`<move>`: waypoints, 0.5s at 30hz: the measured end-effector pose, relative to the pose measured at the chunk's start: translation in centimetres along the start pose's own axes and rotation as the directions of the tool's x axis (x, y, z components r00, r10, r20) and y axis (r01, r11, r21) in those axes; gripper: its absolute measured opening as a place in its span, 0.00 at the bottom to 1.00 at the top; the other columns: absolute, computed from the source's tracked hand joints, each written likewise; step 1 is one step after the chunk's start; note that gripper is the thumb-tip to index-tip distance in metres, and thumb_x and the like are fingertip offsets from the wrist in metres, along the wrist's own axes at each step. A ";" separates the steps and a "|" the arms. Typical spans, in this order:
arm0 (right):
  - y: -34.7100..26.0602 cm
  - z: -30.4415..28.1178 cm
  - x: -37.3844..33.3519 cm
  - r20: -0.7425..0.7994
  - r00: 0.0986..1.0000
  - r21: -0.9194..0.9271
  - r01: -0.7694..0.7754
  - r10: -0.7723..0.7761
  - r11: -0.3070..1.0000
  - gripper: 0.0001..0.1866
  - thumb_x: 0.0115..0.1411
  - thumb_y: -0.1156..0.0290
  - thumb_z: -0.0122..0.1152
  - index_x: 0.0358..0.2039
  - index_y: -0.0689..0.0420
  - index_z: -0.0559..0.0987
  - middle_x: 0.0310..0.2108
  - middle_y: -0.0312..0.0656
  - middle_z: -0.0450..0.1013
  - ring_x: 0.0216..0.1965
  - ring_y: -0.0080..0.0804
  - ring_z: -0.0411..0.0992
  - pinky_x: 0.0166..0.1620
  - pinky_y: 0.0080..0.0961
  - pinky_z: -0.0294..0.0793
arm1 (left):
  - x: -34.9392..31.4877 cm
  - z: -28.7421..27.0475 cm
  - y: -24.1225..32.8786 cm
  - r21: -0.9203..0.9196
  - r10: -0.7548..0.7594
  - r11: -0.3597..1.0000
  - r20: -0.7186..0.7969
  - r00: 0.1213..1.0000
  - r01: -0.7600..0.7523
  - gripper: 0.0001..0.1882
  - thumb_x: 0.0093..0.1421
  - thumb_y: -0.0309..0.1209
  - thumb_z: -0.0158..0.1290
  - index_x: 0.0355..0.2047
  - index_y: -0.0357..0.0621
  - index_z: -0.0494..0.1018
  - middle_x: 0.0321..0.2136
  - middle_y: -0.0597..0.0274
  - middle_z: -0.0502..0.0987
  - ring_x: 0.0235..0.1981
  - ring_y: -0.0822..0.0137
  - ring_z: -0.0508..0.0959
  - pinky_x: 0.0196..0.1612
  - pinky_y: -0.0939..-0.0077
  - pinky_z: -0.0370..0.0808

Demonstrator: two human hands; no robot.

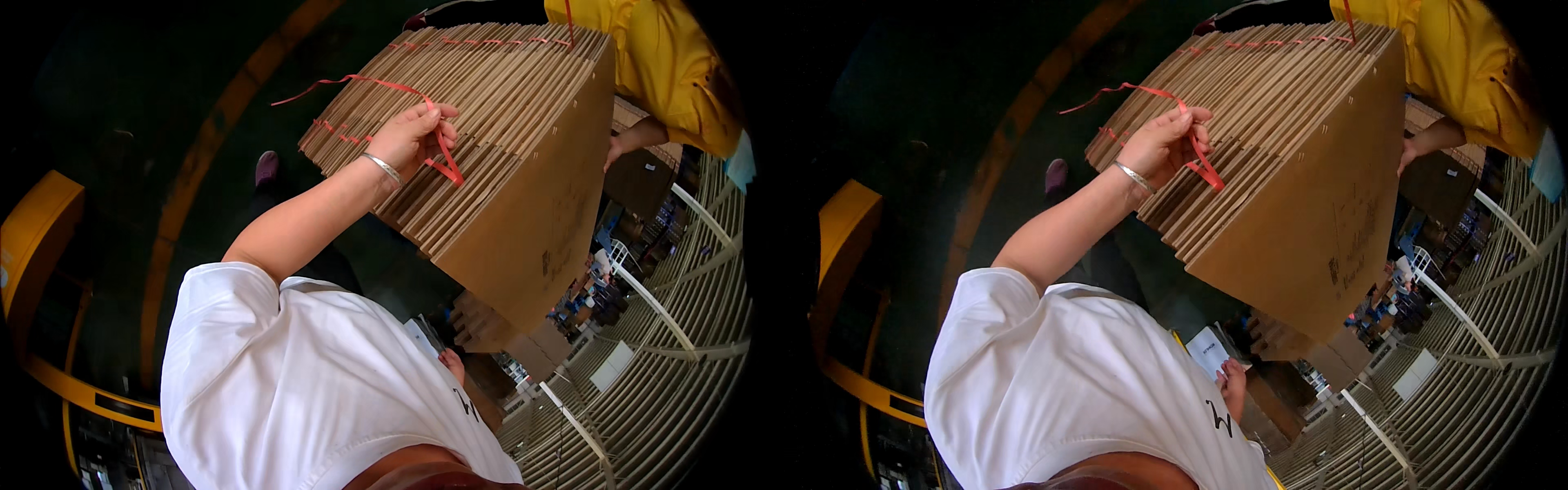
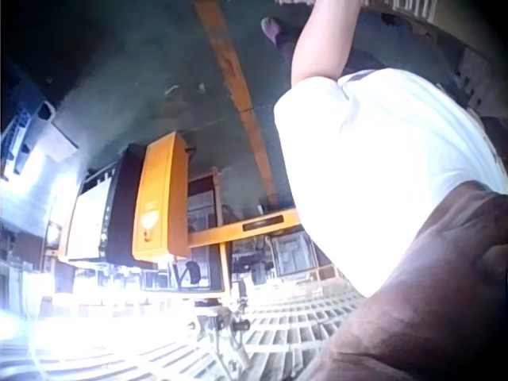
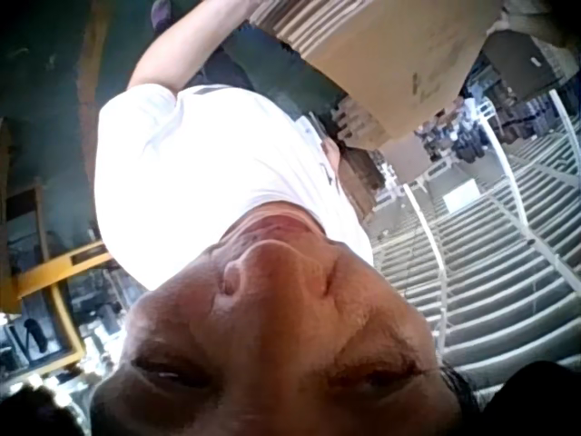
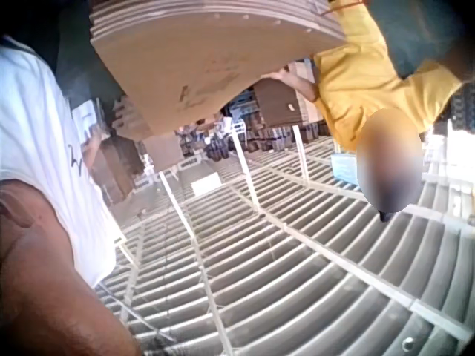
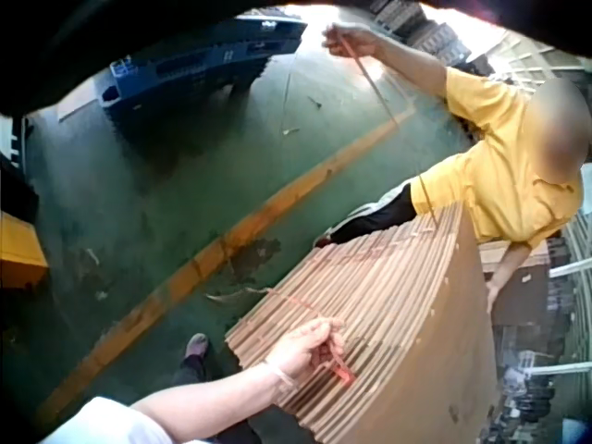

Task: The person lifts a stack of flat cardboard sheets and works with a colleague to secure it using pink plastic straps. They wrap the straps around the stack, pull them tight, and tie knots to hold the bundle together.

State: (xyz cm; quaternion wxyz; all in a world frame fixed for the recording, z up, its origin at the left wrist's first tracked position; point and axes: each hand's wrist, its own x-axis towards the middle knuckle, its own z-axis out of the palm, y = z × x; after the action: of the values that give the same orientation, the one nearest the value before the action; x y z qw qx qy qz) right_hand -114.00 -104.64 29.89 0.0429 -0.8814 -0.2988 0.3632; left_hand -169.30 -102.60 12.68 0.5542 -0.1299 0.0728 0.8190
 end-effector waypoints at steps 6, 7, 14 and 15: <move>0.2 1.2 -0.3 0.090 0.994 -0.128 0.078 -0.066 0.989 0.15 0.54 0.76 0.54 0.43 0.60 0.70 0.34 0.38 0.71 0.35 0.27 0.69 0.39 0.24 0.70 | 0.2 0.5 0.9 -0.045 -0.013 0.999 0.076 0.997 0.017 0.11 0.62 0.35 0.42 0.35 0.40 0.67 0.17 0.68 0.65 0.20 0.73 0.67 0.35 0.74 0.71; -0.6 1.5 0.4 0.114 0.992 -0.154 0.079 -0.062 0.985 0.15 0.54 0.75 0.53 0.43 0.59 0.70 0.33 0.38 0.71 0.35 0.27 0.69 0.39 0.24 0.70 | 0.1 0.5 1.5 -0.027 -0.006 1.000 0.071 0.997 0.008 0.11 0.62 0.36 0.42 0.35 0.40 0.68 0.16 0.69 0.64 0.19 0.74 0.65 0.35 0.75 0.71; 1.4 3.2 3.2 0.225 0.965 -0.138 0.166 -0.133 0.976 0.19 0.52 0.68 0.53 0.46 0.56 0.70 0.39 0.38 0.70 0.40 0.28 0.68 0.40 0.27 0.69 | -0.6 5.7 4.5 0.294 0.188 0.929 0.145 0.971 -0.224 0.14 0.62 0.37 0.43 0.36 0.38 0.69 0.13 0.74 0.58 0.17 0.78 0.61 0.30 0.79 0.70; 2.8 3.3 4.3 0.249 0.952 -0.087 0.202 -0.175 0.976 0.18 0.52 0.68 0.53 0.45 0.56 0.70 0.39 0.38 0.71 0.39 0.27 0.69 0.39 0.27 0.68 | -0.5 6.5 4.9 0.356 0.204 0.903 0.141 0.969 -0.242 0.13 0.61 0.37 0.44 0.37 0.38 0.69 0.14 0.74 0.58 0.17 0.79 0.61 0.29 0.80 0.70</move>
State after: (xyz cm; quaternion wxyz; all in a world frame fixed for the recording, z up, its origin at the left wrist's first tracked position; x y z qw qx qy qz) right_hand -112.34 -105.00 23.99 -0.0083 -0.7994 -0.4045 0.4442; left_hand -174.58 -103.16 18.94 0.4743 0.0273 0.2124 0.8539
